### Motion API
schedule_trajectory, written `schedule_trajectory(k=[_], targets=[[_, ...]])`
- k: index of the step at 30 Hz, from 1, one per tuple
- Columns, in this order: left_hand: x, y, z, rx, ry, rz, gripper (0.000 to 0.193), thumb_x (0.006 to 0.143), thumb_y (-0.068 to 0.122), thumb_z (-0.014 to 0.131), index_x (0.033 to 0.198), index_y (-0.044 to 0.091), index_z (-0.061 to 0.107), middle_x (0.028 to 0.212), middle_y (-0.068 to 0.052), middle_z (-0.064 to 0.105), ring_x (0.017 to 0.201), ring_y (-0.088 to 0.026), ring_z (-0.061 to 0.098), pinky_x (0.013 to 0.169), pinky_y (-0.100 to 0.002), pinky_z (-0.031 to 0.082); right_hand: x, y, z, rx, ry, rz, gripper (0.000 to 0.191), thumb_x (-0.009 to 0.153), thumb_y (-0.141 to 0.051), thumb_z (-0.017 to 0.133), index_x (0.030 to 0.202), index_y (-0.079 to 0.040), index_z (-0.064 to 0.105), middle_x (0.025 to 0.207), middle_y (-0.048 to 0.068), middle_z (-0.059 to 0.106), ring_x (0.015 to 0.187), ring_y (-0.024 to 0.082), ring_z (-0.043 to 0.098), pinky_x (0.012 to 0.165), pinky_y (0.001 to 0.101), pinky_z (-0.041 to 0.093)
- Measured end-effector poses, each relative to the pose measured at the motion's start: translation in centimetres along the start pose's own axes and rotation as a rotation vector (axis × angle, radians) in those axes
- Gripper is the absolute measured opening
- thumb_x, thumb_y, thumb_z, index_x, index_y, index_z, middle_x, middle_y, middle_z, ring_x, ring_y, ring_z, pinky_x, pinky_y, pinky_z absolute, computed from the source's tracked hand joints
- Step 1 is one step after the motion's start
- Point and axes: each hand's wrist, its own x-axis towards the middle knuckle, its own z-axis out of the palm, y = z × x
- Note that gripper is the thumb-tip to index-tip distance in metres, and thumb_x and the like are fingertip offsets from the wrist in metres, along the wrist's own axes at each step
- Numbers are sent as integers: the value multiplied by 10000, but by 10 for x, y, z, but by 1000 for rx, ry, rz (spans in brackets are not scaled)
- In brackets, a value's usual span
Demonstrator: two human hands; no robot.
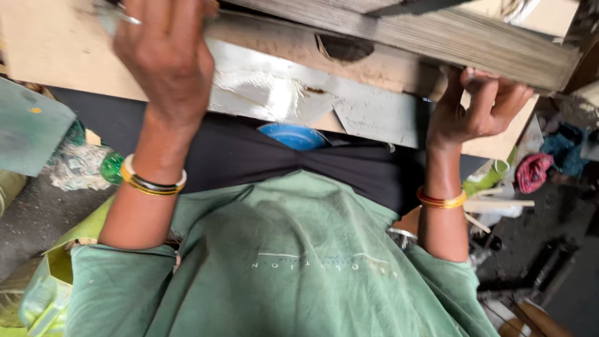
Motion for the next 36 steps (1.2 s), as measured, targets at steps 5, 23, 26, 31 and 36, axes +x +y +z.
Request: schedule_trajectory(k=[5, 23, 26, 31, 36], targets=[[10, 8, -15, -3, 5, -1, 161, 945, -19, 724, 1086, 47, 683, 987, -108, 572, 917, -322, 581, 722, -444, 460, -10, 17, -2, -36, -33, -28, 249, 1008, -28, 857, 848, -42, 667, 909, 60, 635, 867, 233, 573, 724, 374, 468], [-17, 87, 5, -309, -611, 111, 773, 677, 442, 892, 1235, -21, 623, 1168, -134, 540, 1163, -301, 503, 1021, -491, 355, 40, -98, -43, 439, -888, 211, 675, 806, -289, 919, 1329, 42, 650, 1253, 193, 571, 1181, 389, 545, 1003, 476, 481], [-20, 89, 3, -331, -587, 84, 772, 668, 440, 898, 1241, 0, 626, 1168, -120, 537, 1151, -296, 495, 1020, -492, 351, 44, -92, -43, 490, -929, 251, 678, 798, -281, 924, 1335, 30, 653, 1246, 171, 575, 1188, 359, 555, 1009, 458, 489], [-20, 93, 2, -309, -571, 87, 790, 661, 432, 903, 1240, -22, 617, 1155, -122, 522, 1150, -288, 486, 1032, -481, 354, 43, -91, -41, 436, -915, 182, 668, 722, -209, 925, 1309, -2, 682, 1236, 161, 570, 1162, 356, 537, 1005, 469, 474], [-19, 97, 5, -281, -592, 88, 792, 647, 409, 903, 1232, -43, 620, 1146, -133, 514, 1155, -297, 496, 1041, -461, 377, 43, -94, -41, 430, -922, 202, 685, 735, -228, 937, 1317, 0, 657, 1251, 167, 539, 1170, 366, 516, 1020, 476, 457]])
